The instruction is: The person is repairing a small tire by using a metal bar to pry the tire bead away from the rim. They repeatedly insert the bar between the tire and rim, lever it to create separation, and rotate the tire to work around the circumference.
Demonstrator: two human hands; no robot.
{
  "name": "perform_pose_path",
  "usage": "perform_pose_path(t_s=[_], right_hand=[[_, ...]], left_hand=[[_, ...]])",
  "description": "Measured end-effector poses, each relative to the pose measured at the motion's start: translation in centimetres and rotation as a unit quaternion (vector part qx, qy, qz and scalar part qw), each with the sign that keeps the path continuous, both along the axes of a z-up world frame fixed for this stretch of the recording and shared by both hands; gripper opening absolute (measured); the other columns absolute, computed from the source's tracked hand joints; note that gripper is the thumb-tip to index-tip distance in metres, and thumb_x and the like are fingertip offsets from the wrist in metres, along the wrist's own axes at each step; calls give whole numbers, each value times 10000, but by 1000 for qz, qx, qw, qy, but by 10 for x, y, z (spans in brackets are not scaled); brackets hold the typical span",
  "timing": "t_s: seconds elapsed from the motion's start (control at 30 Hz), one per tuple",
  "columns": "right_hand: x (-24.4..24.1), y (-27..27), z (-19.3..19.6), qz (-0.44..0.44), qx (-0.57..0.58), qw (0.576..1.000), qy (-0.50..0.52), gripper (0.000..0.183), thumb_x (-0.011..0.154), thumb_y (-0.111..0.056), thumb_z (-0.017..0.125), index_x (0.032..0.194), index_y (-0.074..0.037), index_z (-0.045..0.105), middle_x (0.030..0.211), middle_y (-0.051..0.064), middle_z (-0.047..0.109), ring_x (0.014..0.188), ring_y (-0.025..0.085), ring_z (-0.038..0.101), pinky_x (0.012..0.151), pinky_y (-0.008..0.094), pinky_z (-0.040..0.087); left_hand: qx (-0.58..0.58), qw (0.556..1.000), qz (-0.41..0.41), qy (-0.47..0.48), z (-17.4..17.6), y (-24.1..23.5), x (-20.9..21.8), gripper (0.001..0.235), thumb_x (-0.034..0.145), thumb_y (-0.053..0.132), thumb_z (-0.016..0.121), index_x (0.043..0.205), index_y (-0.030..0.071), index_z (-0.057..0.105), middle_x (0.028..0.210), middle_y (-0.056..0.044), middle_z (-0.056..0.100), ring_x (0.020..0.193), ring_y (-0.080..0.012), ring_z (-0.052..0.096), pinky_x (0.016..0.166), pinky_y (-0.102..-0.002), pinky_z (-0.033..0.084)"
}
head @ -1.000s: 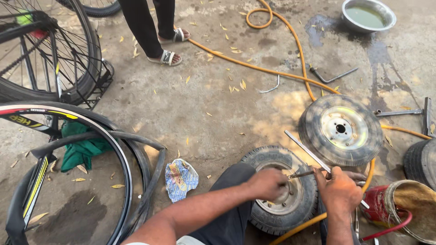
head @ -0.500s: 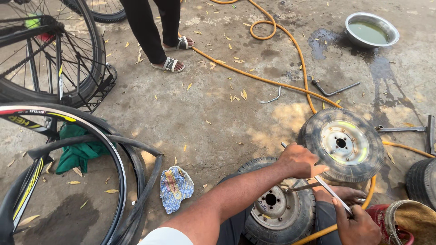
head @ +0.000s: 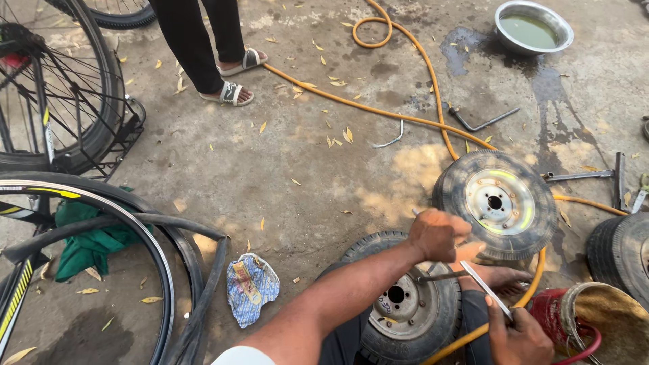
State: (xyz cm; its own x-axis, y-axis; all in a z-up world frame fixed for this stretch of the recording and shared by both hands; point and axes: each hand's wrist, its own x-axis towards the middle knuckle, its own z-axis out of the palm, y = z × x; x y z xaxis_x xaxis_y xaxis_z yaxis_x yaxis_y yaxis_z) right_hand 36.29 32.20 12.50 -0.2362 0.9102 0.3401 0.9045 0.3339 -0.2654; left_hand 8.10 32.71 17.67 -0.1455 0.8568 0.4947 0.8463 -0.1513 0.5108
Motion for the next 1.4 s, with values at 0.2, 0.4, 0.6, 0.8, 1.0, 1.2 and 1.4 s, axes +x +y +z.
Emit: perform_pose_path(t_s=[0.2, 0.4, 0.6, 0.8, 1.0, 1.2, 1.4], right_hand=[[-24, -27, 27, -61, -49, 996, 44, 385, 907, -503, 786, 908, -118, 802, 701, 142, 713, 699, 341, 711, 690, 436, 557], [-31, -38, 11, -92, -3, 995, 41, 533, 998, -595, 735, 849, -84, 755, 707, 166, 685, 675, 329, 715, 688, 424, 567], [-36, -40, 5, -95, 24, 995, -14, 517, 984, -598, 705, 827, -107, 747, 723, 152, 705, 725, 354, 708, 708, 457, 556], [-12, -41, 14, -72, -23, 997, -2, 507, 950, -592, 676, 839, -102, 736, 771, 123, 733, 730, 327, 718, 733, 456, 547], [-28, -44, 42, -50, 7, 991, -125, 438, 921, -594, 698, 941, -159, 752, 943, 80, 759, 954, 310, 716, 926, 543, 460], [-69, -53, 48, 45, 125, 991, -32, 471, 890, -532, 723, 1159, -146, 700, 1059, 79, 702, 1058, 317, 663, 914, 529, 454], [-113, -46, 47, 42, 147, 986, -68, 459, 848, -551, 777, 1062, -149, 725, 875, 49, 714, 863, 309, 690, 817, 491, 493]], left_hand=[[-78, 994, -45, -61, 15, 24, 0, 549, 828, 712, 552, 800, 205, 763, 694, -89, 715, 648, -272, 717, 637, -411, 572], [-86, 994, -73, -6, 8, 29, -6, 581, 800, 713, 577, 820, 170, 784, 739, -131, 729, 707, -329, 729, 657, -430, 583], [-94, 993, -75, 2, 27, 32, -4, 577, 846, 680, 562, 813, 149, 787, 773, -150, 740, 757, -342, 734, 714, -445, 589], [-84, 996, -12, 36, 20, -3, 16, 457, 939, 489, 530, 808, 140, 794, 813, -135, 761, 781, -325, 748, 783, -472, 575], [-40, 998, -37, -9, 15, -33, 6, 329, 892, 418, 621, 831, 118, 742, 874, -132, 749, 894, -340, 724, 886, -491, 521], [48, 889, 91, -447, -56, -126, -55, 111, 956, 256, 639, 1003, 157, 662, 966, 2, 725, 872, -204, 743, 802, -390, 638], [-79, 963, 71, -249, -117, -190, -74, 175, 812, 226, 756, 899, 79, 720, 897, -123, 741, 829, -289, 732, 748, -433, 576]])
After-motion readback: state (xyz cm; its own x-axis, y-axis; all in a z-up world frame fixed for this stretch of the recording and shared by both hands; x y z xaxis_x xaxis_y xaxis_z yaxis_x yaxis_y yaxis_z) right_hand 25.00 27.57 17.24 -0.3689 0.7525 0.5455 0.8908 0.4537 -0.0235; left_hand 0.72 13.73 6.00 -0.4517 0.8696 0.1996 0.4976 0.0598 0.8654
